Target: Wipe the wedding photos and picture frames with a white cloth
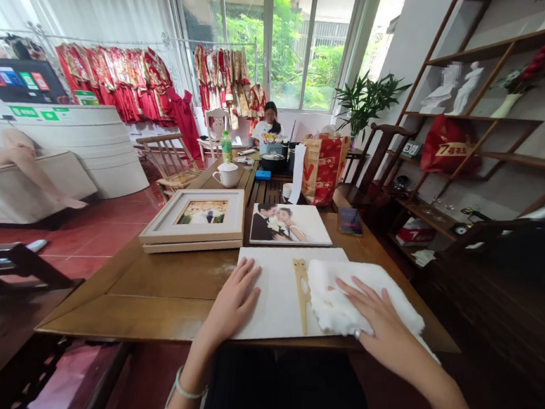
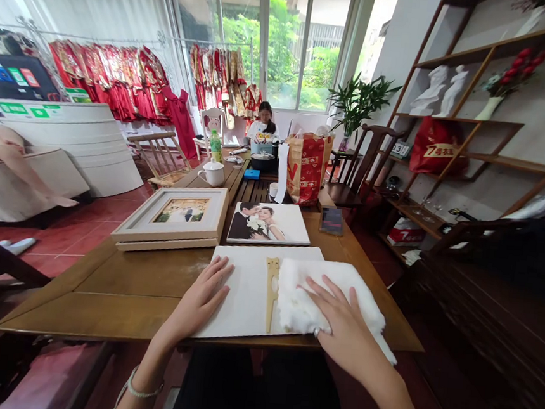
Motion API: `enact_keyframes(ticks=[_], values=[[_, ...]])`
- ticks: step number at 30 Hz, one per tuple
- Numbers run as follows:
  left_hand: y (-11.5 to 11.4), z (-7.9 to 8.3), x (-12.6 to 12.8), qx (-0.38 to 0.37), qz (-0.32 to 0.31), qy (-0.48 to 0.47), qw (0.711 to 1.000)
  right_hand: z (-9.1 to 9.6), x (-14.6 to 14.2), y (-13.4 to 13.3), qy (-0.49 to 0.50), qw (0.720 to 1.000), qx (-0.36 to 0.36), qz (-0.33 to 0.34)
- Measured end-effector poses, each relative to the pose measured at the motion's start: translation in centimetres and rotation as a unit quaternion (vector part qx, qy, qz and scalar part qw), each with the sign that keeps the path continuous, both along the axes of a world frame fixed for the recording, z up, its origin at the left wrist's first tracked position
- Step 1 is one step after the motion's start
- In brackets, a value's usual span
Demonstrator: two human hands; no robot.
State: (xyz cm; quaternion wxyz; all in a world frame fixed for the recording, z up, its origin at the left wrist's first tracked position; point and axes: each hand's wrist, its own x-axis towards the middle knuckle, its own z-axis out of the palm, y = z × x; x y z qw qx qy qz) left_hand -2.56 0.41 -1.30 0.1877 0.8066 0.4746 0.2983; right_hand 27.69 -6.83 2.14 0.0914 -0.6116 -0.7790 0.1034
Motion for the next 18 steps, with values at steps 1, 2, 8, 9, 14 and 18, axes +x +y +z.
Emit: enact_keyframes(ticks=[1,2,8,9,14,18], values=[[0.0,0.0,0.0,0.0,0.0,-0.001,1.0,0.0,0.0,1.3,0.002,1.0,0.001,-0.008],[0.0,0.0,0.0,0.0,0.0,-0.002,1.0,0.0,0.1,2.6,0.004,1.0,-0.001,-0.016],[-0.1,0.1,0.0,-0.005,0.002,-0.002,1.0,0.1,0.2,8.4,0.007,0.999,-0.007,-0.033],[-0.1,0.1,0.0,-0.005,0.003,-0.002,1.0,0.1,0.1,8.6,0.007,0.999,-0.006,-0.033],[-0.1,0.3,0.0,-0.009,0.003,0.003,1.0,0.0,0.0,5.5,-0.009,1.0,-0.002,-0.01],[-0.1,0.3,0.0,-0.011,0.001,0.011,1.0,0.0,0.4,-0.1,-0.02,0.999,0.004,0.032]])
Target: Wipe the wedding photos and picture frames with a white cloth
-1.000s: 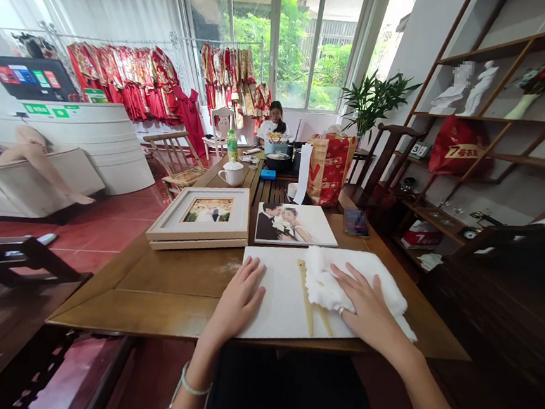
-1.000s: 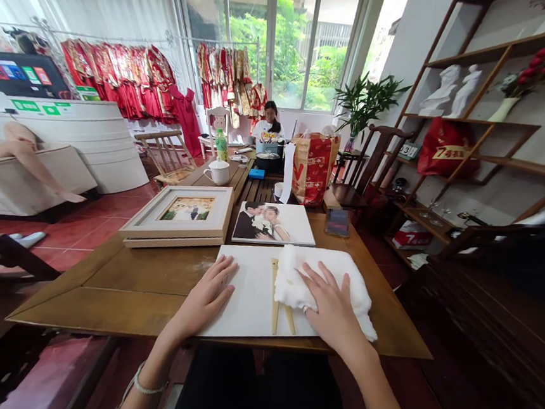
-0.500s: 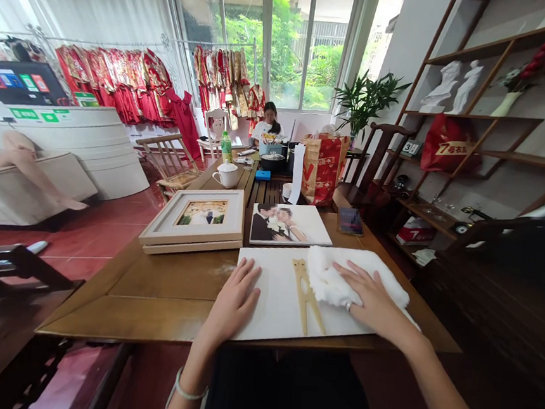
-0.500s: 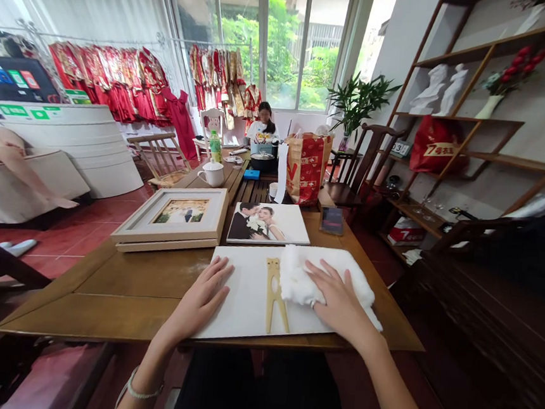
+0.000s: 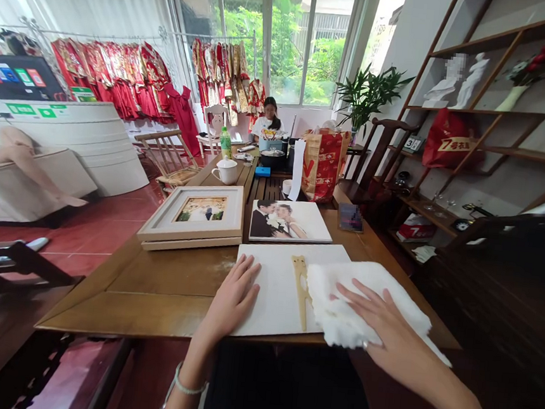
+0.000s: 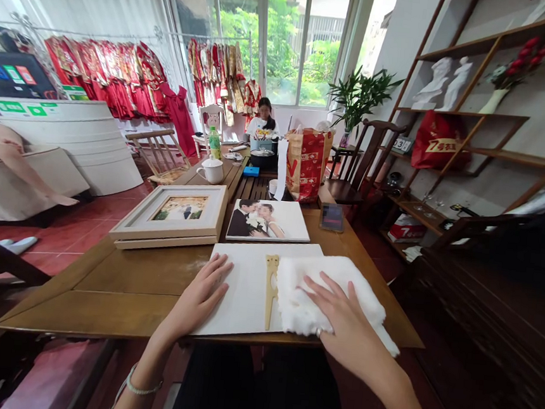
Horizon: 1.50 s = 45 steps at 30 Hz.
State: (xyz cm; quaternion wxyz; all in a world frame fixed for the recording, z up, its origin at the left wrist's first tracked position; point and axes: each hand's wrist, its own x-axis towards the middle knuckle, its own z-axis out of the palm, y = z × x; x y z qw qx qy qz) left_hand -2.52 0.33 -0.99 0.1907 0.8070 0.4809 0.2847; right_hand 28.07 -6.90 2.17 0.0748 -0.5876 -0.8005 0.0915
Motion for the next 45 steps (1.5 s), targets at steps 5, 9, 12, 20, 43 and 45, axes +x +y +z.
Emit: enact_keyframes(ticks=[5,9,12,20,43,45], values=[[0.0,-0.1,0.0,0.002,0.0,0.005,1.0,0.1,0.6,-3.5,0.002,1.0,-0.017,0.016],[0.0,-0.1,0.0,0.001,0.003,0.019,1.0,0.3,0.4,-0.5,0.005,1.0,-0.021,0.015],[0.0,-0.1,0.0,0.006,0.001,0.021,1.0,0.6,-0.2,3.6,0.008,1.0,-0.029,0.003],[0.1,-0.1,-0.1,0.009,-0.001,0.02,1.0,0.4,-2.2,8.7,0.021,0.999,0.0,-0.047],[0.1,-0.1,-0.1,0.007,-0.001,0.021,1.0,1.5,-5.2,7.6,0.02,0.995,0.018,-0.092],[0.1,-0.2,-0.1,0.007,-0.002,0.021,1.0,1.5,-6.3,8.7,0.018,0.993,0.035,-0.113]])
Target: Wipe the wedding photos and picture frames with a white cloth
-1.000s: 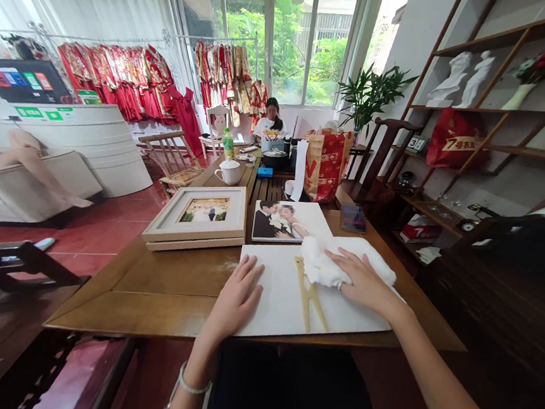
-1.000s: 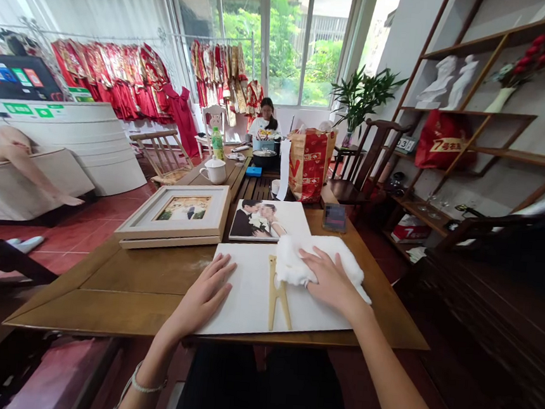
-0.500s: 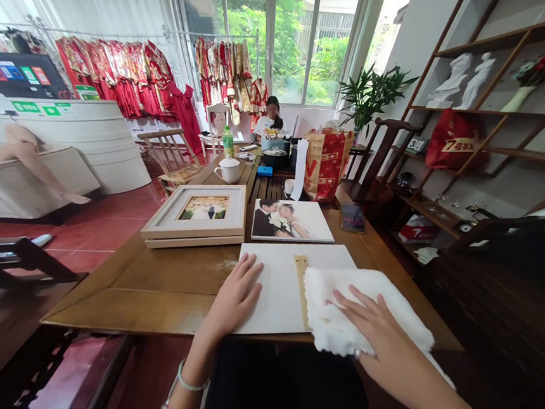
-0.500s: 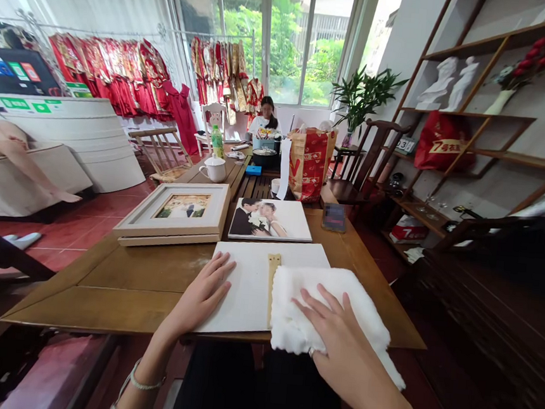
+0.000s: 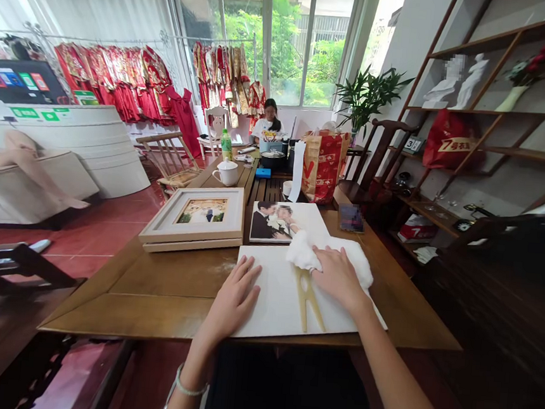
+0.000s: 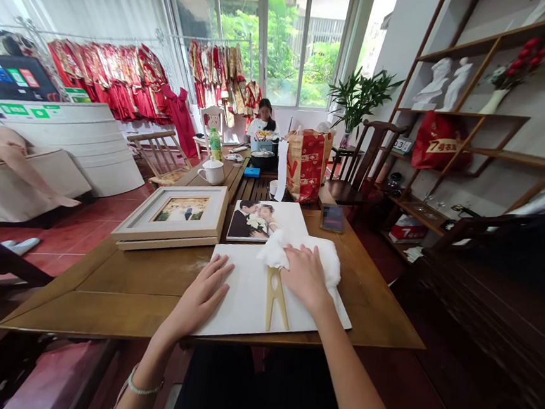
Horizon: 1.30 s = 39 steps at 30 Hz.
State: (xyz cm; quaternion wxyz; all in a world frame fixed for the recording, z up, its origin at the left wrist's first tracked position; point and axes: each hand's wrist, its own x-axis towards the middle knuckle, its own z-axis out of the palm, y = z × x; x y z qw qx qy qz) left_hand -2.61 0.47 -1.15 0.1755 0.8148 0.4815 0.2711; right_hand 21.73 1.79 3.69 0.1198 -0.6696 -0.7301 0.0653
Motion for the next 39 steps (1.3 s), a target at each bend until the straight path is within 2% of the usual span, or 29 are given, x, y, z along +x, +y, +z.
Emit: enact_keyframes(ticks=[2,5,11,14,17,20,24,27,31,35,39], values=[[0.0,0.0,0.0,-0.002,0.0,0.001,1.0,-0.1,-0.9,0.2,-0.001,1.0,0.011,-0.013],[0.0,-0.1,0.0,-0.004,0.0,0.005,1.0,-0.3,-1.7,-1.3,0.002,1.0,0.017,-0.019],[-0.1,0.0,0.1,0.001,0.001,0.0,1.0,-0.5,-1.9,-8.5,-0.028,0.999,0.031,0.018],[-0.1,0.1,0.1,0.003,0.0,-0.003,1.0,-0.6,-1.3,-10.7,-0.037,0.998,0.027,0.047],[0.0,0.0,0.1,0.005,0.0,-0.003,1.0,-0.9,-0.7,-9.8,-0.017,0.998,0.024,0.06],[0.0,0.0,0.1,0.011,-0.003,-0.01,1.0,-1.2,-0.6,-6.6,0.007,0.998,0.026,0.058],[-0.1,0.1,0.1,0.004,-0.002,-0.001,1.0,-1.2,-2.2,-2.4,0.026,0.999,0.01,0.028],[-0.1,0.0,0.1,0.001,0.001,-0.001,1.0,-1.1,-3.8,-1.2,0.029,0.999,0.011,0.023],[0.0,-0.2,0.0,0.006,-0.003,-0.01,1.0,-1.3,-5.0,-2.5,0.019,0.998,0.02,0.063],[0.1,-0.2,0.0,0.007,-0.006,-0.011,1.0,-1.3,-4.4,-6.1,0.016,0.985,0.035,0.167],[0.0,-0.1,0.1,0.008,-0.005,-0.008,1.0,-0.6,-2.6,-9.9,0.038,0.972,-0.001,0.232]])
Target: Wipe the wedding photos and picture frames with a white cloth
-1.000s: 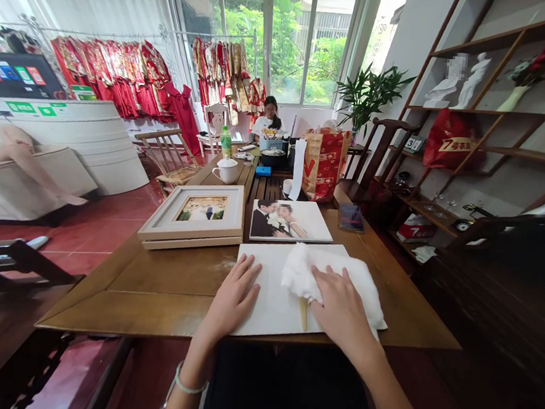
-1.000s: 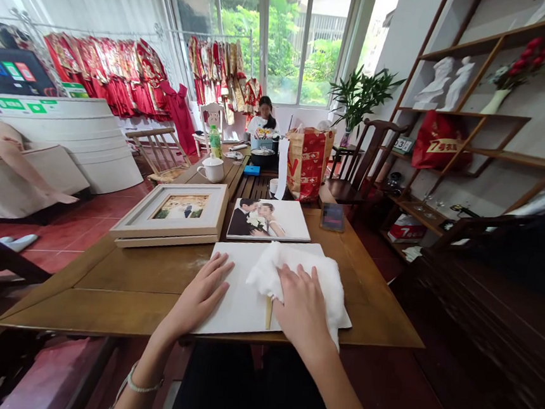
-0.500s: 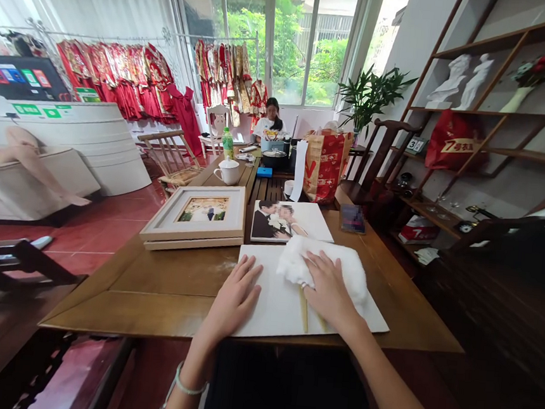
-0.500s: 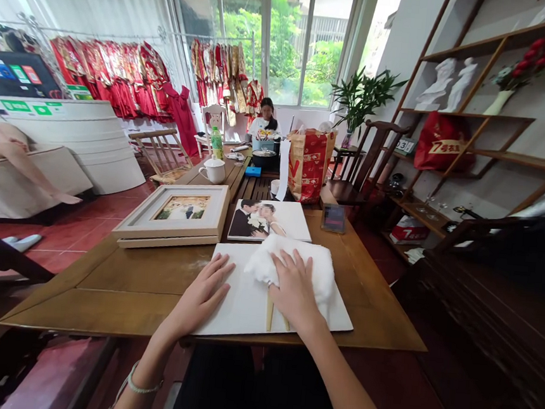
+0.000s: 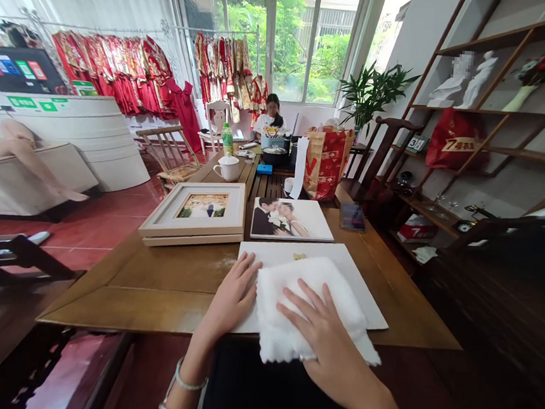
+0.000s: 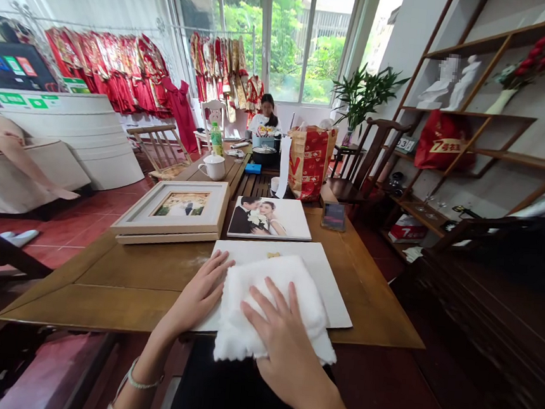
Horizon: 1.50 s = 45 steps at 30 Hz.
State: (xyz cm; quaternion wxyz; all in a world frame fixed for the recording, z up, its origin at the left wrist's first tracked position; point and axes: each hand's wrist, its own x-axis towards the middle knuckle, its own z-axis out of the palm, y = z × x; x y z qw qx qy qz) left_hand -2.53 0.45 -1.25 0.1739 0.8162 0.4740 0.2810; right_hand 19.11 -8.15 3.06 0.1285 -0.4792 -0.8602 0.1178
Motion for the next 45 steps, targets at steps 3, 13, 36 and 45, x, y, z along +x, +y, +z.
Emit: enact_keyframes(ticks=[3,13,36,45], values=[[0.0,0.1,0.0,-0.001,0.001,-0.002,1.0,0.4,1.4,-1.3,0.019,0.999,-0.027,0.019],[-0.1,0.3,0.0,-0.011,0.006,-0.001,1.0,-0.5,0.7,6.6,0.032,0.993,0.013,-0.11],[-0.1,0.1,0.1,-0.012,0.011,-0.021,1.0,1.2,1.5,3.3,0.002,0.998,-0.058,-0.003],[-0.1,-0.1,0.1,0.001,0.01,-0.033,0.999,0.7,-2.1,10.4,-0.011,0.995,-0.024,-0.098]])
